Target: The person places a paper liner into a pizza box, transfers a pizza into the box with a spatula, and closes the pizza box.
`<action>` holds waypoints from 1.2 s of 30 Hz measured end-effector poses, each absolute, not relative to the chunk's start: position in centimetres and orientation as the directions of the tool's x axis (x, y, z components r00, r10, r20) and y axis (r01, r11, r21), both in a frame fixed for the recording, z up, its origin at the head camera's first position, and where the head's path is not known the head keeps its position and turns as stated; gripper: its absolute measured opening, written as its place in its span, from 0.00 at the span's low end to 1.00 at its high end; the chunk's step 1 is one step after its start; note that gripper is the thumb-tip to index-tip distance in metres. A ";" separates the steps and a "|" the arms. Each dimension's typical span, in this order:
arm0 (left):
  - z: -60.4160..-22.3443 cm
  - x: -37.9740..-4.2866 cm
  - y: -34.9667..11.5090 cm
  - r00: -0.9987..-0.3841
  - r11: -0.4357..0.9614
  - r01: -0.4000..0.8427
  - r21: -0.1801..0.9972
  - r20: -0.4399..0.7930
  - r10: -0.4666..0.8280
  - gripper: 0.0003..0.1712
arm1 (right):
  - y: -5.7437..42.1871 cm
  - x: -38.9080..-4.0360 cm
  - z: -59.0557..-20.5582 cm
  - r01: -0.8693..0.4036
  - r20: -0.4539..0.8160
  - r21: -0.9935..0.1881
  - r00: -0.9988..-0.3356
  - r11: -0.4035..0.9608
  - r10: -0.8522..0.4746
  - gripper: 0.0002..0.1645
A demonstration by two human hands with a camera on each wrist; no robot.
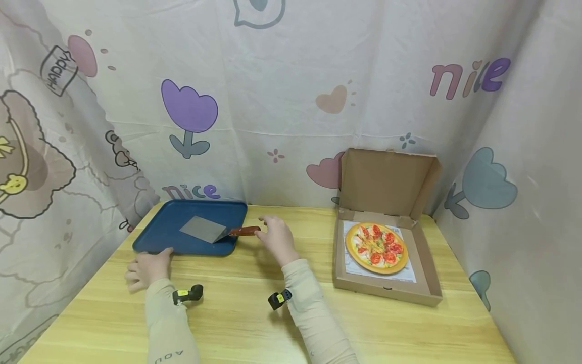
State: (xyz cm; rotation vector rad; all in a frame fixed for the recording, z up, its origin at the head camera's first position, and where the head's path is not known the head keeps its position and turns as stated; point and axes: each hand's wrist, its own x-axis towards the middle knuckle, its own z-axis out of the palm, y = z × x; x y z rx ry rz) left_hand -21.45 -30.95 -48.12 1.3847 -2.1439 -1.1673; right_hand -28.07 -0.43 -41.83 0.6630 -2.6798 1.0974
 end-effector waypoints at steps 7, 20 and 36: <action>-47.8 -21.0 -31.4 -0.477 0.118 -0.519 0.847 -0.172 -0.862 0.38 | 1.2 -27.9 -40.8 -0.432 0.311 -0.656 -0.902 0.619 -0.300 0.22; -44.9 -20.8 -30.8 -0.522 0.084 -0.472 0.877 -0.202 -0.829 0.37 | 4.9 -28.4 -39.1 -0.377 0.334 -0.704 -0.924 0.602 -0.188 0.21; -41.4 -22.3 -26.5 -0.534 0.211 -0.243 0.947 0.051 -0.844 0.28 | 7.5 -28.5 -37.3 -0.394 0.402 -0.712 -0.907 0.581 -0.121 0.21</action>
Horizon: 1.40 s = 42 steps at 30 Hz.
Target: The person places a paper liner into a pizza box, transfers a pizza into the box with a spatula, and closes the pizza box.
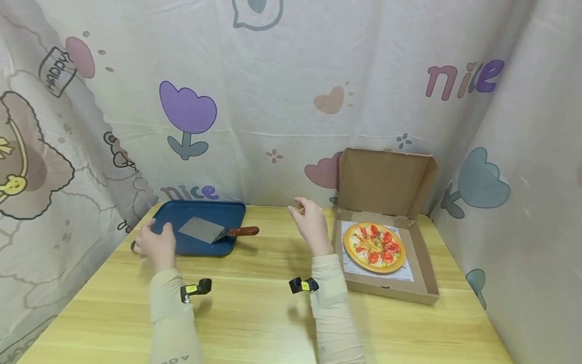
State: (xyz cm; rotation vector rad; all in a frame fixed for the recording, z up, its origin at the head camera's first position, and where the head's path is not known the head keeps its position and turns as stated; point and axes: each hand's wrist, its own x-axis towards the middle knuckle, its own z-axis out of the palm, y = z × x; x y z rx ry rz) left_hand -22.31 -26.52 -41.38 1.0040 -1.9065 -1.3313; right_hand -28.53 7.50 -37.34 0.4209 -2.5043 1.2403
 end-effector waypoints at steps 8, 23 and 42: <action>-41.0 -23.6 -23.8 -0.575 0.326 -0.133 0.936 0.196 -0.795 0.25 | 9.2 -28.8 -37.0 -0.351 0.389 -0.734 -0.919 0.581 -0.064 0.23; -40.7 -24.7 -19.3 -0.658 0.467 0.082 0.880 0.400 -0.638 0.22 | 13.6 -28.5 -37.0 -0.287 0.377 -0.763 -0.926 0.579 0.038 0.26; -40.5 -25.8 -11.9 -0.692 0.552 0.340 0.762 0.600 -0.401 0.19 | 24.0 -27.3 -36.7 -0.149 0.361 -0.707 -0.916 0.691 0.172 0.32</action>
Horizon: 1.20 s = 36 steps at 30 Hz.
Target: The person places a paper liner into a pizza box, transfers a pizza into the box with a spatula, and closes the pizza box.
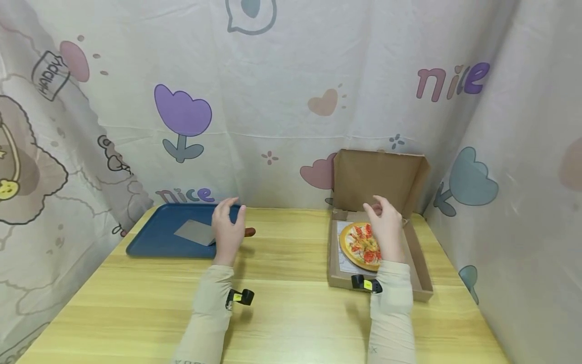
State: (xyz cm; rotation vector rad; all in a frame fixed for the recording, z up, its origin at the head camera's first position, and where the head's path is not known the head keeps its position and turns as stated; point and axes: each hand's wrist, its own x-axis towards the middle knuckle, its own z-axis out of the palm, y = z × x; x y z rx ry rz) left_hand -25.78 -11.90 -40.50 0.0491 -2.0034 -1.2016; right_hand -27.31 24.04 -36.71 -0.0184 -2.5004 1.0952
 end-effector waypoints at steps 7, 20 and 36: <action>-41.0 -25.7 -8.9 -0.744 0.543 0.372 0.752 0.592 -0.311 0.19 | 27.2 -26.8 -36.7 -0.066 0.342 -0.684 -0.909 0.726 0.239 0.32; -42.7 -25.0 -3.7 -0.837 0.532 0.412 0.740 0.538 -0.101 0.20 | 32.3 -25.9 -37.4 0.076 0.228 -0.686 -0.922 0.723 0.314 0.34; -46.1 -23.7 1.5 -0.960 0.287 0.236 0.928 0.177 0.217 0.37 | 37.9 -24.4 -39.5 0.186 -0.026 -0.670 -0.973 0.718 0.228 0.42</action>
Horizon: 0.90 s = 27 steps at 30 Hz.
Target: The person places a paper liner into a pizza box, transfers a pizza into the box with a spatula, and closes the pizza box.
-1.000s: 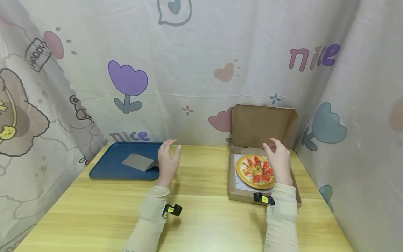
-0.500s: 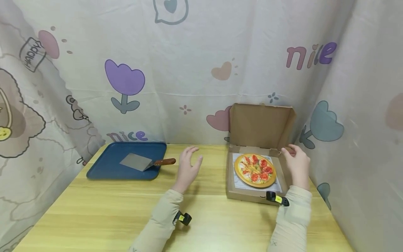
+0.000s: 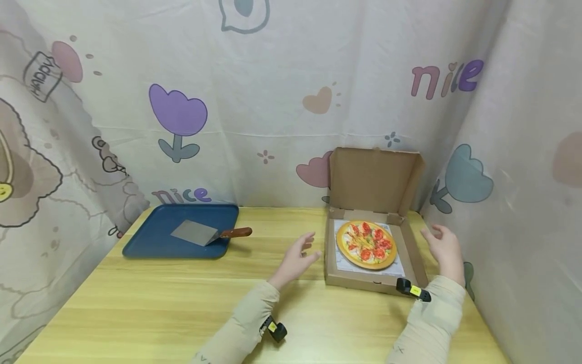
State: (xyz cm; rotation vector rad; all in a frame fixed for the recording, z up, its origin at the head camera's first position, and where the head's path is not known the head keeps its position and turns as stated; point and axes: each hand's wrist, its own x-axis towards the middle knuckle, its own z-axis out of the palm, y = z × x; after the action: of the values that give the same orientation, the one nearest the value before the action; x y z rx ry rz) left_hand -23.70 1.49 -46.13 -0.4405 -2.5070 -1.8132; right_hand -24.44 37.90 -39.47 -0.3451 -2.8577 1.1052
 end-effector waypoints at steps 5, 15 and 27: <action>-47.2 -23.6 2.1 -0.958 0.159 0.076 0.984 0.028 0.285 0.39 | 39.0 -24.3 -40.2 0.176 -0.109 -0.658 -0.984 0.732 0.139 0.42; -48.5 -23.4 2.4 -0.926 -0.022 -0.139 0.990 -0.122 0.356 0.40 | 39.0 -25.0 -41.4 0.229 -0.221 -0.694 -0.970 0.683 0.101 0.43; -49.8 -23.4 2.9 -0.930 -0.006 -0.121 0.993 -0.112 0.349 0.38 | 38.2 -25.7 -41.8 0.268 -0.259 -0.670 -0.958 0.692 0.120 0.41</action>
State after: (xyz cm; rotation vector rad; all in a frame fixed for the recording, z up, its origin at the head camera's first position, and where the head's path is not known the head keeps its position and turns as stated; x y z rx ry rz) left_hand -23.45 2.91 -49.75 -0.2935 -2.4154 -2.4840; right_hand -25.66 38.15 -41.81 -0.3556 -3.0673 1.2673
